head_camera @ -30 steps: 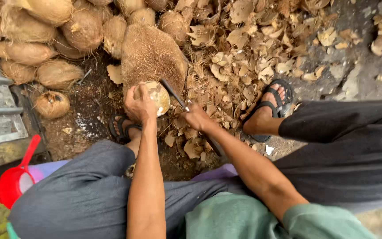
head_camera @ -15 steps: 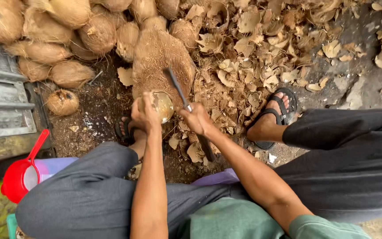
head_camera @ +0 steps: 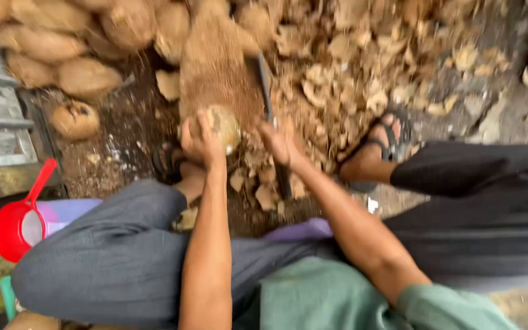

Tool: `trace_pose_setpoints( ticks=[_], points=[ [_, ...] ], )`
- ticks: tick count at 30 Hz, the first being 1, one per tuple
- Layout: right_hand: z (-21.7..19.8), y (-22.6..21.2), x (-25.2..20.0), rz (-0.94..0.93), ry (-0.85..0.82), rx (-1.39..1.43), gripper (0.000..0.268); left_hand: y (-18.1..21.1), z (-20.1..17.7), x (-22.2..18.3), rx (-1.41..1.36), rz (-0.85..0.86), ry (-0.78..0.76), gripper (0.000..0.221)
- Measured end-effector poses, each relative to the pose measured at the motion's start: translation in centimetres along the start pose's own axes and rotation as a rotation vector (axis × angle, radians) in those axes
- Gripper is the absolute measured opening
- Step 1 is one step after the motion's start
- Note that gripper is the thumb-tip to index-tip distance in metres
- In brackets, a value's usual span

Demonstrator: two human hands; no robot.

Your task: The person sits on the ground and uses a machete to peel the husk off a coconut. They hold the coconut with one hand and repeatedly strike the husk with the machete, rotating the coconut to remove the outer layer.

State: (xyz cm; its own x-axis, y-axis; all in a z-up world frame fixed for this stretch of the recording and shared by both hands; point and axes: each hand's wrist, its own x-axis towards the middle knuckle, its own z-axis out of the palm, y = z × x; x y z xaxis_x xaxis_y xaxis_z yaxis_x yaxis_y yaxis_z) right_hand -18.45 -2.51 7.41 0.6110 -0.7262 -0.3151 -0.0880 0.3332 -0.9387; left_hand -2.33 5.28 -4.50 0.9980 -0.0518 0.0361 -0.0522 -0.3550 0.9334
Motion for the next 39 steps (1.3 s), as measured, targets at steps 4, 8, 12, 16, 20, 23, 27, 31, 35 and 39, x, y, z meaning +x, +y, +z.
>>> trace_pose_setpoints(
  ticks=[4,8,12,16,20,23,27,31,35,39],
  points=[
    [0.6,1.4,4.1,-0.250,0.001,0.017,0.036,5.7,0.9,1.5,0.057,-0.066,0.070,0.042],
    [0.8,6.4,2.6,0.114,-0.163,-0.274,0.029,4.9,0.5,1.1,0.225,-0.131,0.045,0.046],
    [-0.1,7.0,4.7,0.150,-0.131,0.029,0.033,2.7,0.3,2.9,0.122,-0.124,0.065,0.030],
    [0.3,5.2,6.3,-0.228,-0.003,0.049,0.042,2.7,0.5,3.5,0.141,-0.137,0.110,0.036],
    [1.9,8.8,4.2,0.168,-0.205,-0.018,0.027,3.2,-0.4,3.2,0.211,-0.153,0.080,0.040],
    [1.1,2.3,1.5,0.187,-0.235,-0.131,0.026,5.5,-0.8,2.2,0.171,-0.178,0.068,0.039],
    [1.9,6.2,5.2,-0.136,-0.175,0.121,0.038,2.9,0.0,3.6,0.168,-0.177,0.090,0.039],
    [2.0,7.5,4.9,-0.086,-0.114,0.009,0.031,0.6,0.9,4.6,0.147,-0.164,0.068,0.038],
    [1.6,3.7,1.5,0.309,-0.277,-0.285,0.031,7.1,-1.5,2.2,0.108,-0.247,0.109,0.036],
    [2.3,3.1,2.3,0.295,-0.157,-0.253,0.042,7.4,-1.4,2.3,0.089,-0.304,0.142,0.046]
  ],
)
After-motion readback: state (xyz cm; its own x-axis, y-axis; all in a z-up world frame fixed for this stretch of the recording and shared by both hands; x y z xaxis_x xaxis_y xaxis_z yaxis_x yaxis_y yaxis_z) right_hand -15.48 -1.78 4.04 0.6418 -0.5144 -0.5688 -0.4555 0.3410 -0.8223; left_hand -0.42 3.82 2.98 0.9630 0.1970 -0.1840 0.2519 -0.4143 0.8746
